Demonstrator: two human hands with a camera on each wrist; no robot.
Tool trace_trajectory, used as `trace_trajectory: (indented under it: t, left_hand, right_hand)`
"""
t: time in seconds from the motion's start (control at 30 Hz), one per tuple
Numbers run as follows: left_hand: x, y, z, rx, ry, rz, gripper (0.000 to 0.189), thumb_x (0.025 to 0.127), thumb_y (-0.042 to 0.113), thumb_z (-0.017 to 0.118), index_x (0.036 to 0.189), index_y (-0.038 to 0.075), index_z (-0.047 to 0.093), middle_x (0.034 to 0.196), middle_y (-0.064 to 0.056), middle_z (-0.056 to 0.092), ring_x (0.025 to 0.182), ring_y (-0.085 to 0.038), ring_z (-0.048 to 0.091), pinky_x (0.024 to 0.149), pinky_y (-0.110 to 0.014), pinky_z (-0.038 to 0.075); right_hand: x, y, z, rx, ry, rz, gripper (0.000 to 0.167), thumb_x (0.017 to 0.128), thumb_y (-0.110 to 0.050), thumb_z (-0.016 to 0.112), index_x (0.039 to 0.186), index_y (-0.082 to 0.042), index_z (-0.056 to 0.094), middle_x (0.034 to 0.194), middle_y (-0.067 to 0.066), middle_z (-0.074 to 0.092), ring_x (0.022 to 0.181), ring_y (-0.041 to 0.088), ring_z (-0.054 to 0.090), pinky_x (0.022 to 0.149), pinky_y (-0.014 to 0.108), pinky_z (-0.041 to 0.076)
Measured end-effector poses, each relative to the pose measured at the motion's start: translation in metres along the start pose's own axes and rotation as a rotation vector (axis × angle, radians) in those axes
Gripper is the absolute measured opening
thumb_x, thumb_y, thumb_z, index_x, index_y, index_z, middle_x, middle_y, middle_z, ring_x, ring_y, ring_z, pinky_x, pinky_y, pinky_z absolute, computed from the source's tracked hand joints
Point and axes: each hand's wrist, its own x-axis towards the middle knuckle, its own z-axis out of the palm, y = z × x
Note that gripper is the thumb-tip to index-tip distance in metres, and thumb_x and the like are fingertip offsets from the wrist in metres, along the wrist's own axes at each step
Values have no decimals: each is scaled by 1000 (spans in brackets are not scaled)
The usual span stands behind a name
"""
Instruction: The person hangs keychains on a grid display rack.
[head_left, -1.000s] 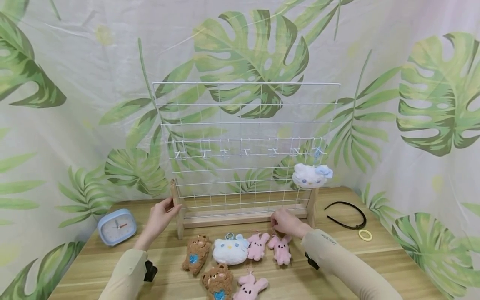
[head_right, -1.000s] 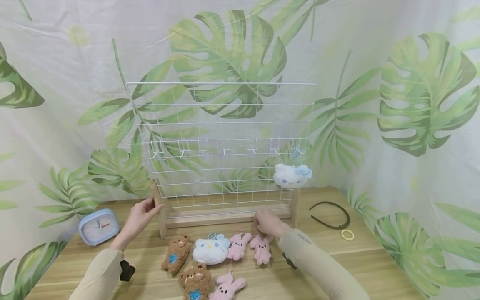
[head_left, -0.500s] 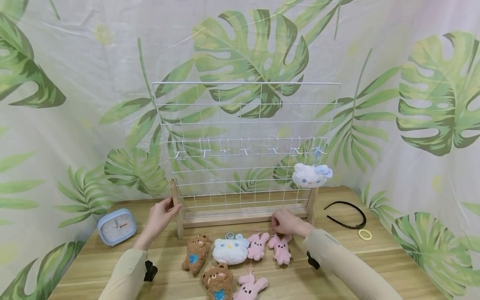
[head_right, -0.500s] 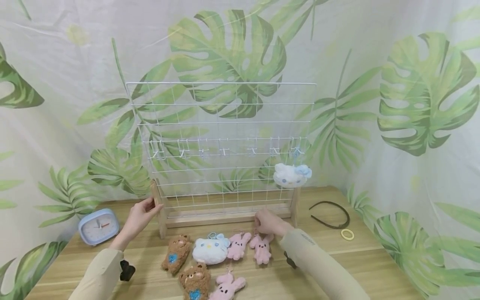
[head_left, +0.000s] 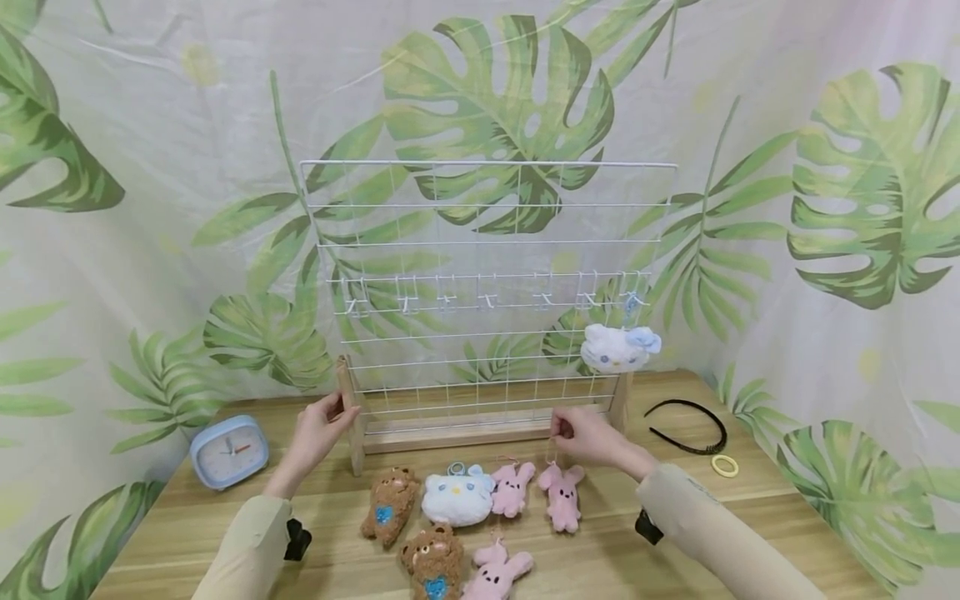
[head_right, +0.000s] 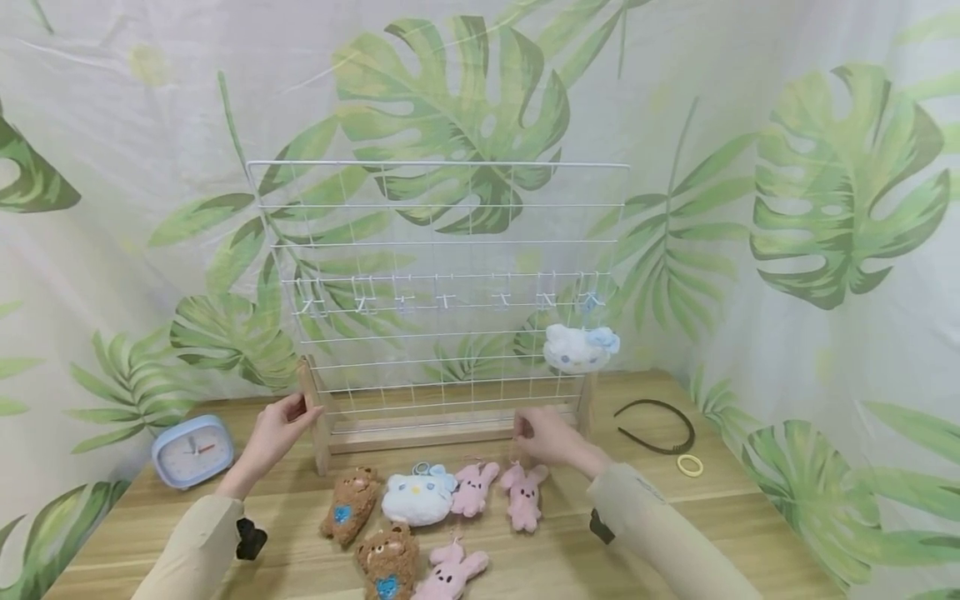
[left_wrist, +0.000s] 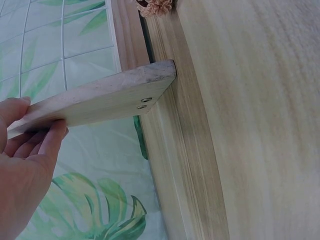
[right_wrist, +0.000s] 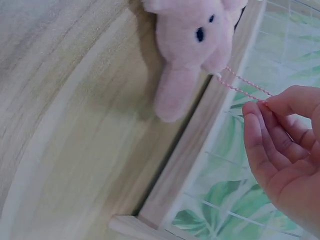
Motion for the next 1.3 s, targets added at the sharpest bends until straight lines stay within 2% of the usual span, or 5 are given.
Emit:
trace_trajectory:
  t: [0.57, 0.8, 0.93, 1.2, 1.3]
  left_hand:
    - [0, -2, -1, 10, -4, -2, 46, 102, 21, 56, 138, -9, 52, 129, -32, 61, 122, -45, 60, 97, -51, 56]
    - [1, -3, 0, 12, -5, 0, 47, 102, 20, 56, 138, -10, 50, 131, -33, 60, 122, -45, 59, 97, -51, 55]
    - [2, -2, 0, 15, -3, 9, 47, 102, 18, 56, 139, -10, 50, 130, -32, 61, 121, -45, 60, 97, -50, 56]
    - [2, -4, 0, 20, -9, -4, 48, 103, 24, 56, 138, -9, 51, 130, -32, 60, 122, -45, 59, 97, -52, 56]
    - [2, -5, 0, 23, -4, -3, 45, 102, 24, 56, 134, -8, 55, 129, -32, 62, 121, -44, 60, 96, -50, 57]
  right_hand:
    - [-20, -27, -31, -61, 112, -166, 13, 84, 5, 67, 84, -8, 66, 73, -2, 66, 64, -4, 52, 54, 15, 50]
    - [-22, -43, -48, -84, 158, -176, 13, 86, 4, 68, 84, -9, 66, 76, -1, 67, 67, 0, 58, 58, 15, 53]
    - [-19, -50, -59, -90, 210, -184, 14, 85, 7, 68, 84, -7, 65, 77, 1, 68, 69, 4, 61, 60, 17, 56]
    - [-11, -66, -90, -108, 340, -287, 15, 82, 11, 67, 84, -4, 66, 79, 5, 69, 71, 11, 65, 62, 17, 58]
    - [-10, -74, -104, -109, 372, -298, 15, 83, 11, 67, 85, -4, 66, 80, 5, 69, 71, 12, 65, 62, 18, 59]
